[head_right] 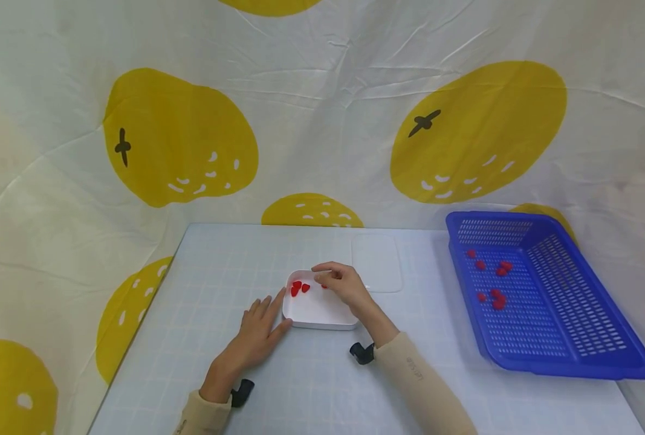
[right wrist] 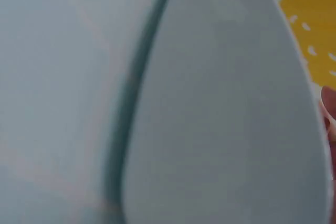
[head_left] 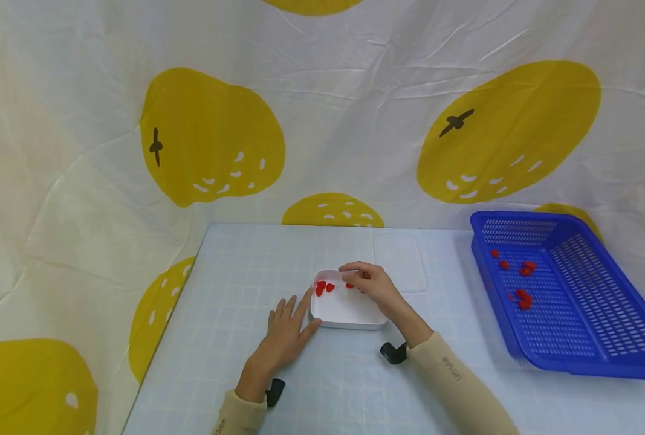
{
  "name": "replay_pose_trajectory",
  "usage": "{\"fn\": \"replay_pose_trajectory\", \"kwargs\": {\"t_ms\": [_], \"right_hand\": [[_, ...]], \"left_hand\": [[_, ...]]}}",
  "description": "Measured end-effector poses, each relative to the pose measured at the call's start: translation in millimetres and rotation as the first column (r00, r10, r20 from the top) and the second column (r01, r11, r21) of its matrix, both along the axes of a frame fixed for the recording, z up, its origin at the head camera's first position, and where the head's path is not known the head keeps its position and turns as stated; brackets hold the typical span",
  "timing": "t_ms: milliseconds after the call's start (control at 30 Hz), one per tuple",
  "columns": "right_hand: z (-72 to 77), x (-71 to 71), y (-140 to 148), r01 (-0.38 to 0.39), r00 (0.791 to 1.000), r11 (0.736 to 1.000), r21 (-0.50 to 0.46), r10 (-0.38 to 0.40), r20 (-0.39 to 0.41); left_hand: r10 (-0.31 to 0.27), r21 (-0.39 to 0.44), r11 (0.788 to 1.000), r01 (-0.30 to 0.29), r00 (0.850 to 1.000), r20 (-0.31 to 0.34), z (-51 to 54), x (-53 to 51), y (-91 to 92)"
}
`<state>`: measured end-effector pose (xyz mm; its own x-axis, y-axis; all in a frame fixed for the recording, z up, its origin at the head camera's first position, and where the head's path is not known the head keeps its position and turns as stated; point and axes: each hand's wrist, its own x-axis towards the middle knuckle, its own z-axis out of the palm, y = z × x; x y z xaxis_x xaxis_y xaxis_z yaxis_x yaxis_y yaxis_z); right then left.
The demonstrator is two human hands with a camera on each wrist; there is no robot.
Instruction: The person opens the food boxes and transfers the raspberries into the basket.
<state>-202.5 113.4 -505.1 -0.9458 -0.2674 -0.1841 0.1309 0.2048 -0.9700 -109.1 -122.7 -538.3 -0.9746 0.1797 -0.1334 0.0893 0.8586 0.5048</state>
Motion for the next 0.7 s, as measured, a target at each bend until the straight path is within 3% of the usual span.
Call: {"fn": "replay_pose_trajectory", "kwargs": {"t_ms": [200, 333, 500, 700], "right_hand": [[-15.8, 3.4, -9.1, 0.006, 1.000, 0.996, 0.086, -0.006, -0.004], [-24.2, 3.1, -15.1, -0.050, 0.998, 0.990, 0.129, 0.052, -0.019], [-30.6, 1.8, -24.3, -0.092, 0.989, 0.985, 0.149, 0.108, -0.102], [-33.0, 2.5, -32.7, -0.067, 0.978, 0.971, 0.230, 0.109, -0.175]], "left_hand": [[-0.008, 0.000, 1.000, 0.008, 1.000, -0.003, -0.2, -0.2, 0.0], [-0.013, 0.000, 1.000, 0.013, 1.000, 0.005, -1.6, 0.2, -0.8], [-0.019, 0.009, 1.000, 0.019, 1.000, 0.006, -2.5, 0.1, -2.2], [-0.032, 0.017, 0.999, 0.032, 0.999, 0.001, -1.4, 0.3, -4.1]]}}
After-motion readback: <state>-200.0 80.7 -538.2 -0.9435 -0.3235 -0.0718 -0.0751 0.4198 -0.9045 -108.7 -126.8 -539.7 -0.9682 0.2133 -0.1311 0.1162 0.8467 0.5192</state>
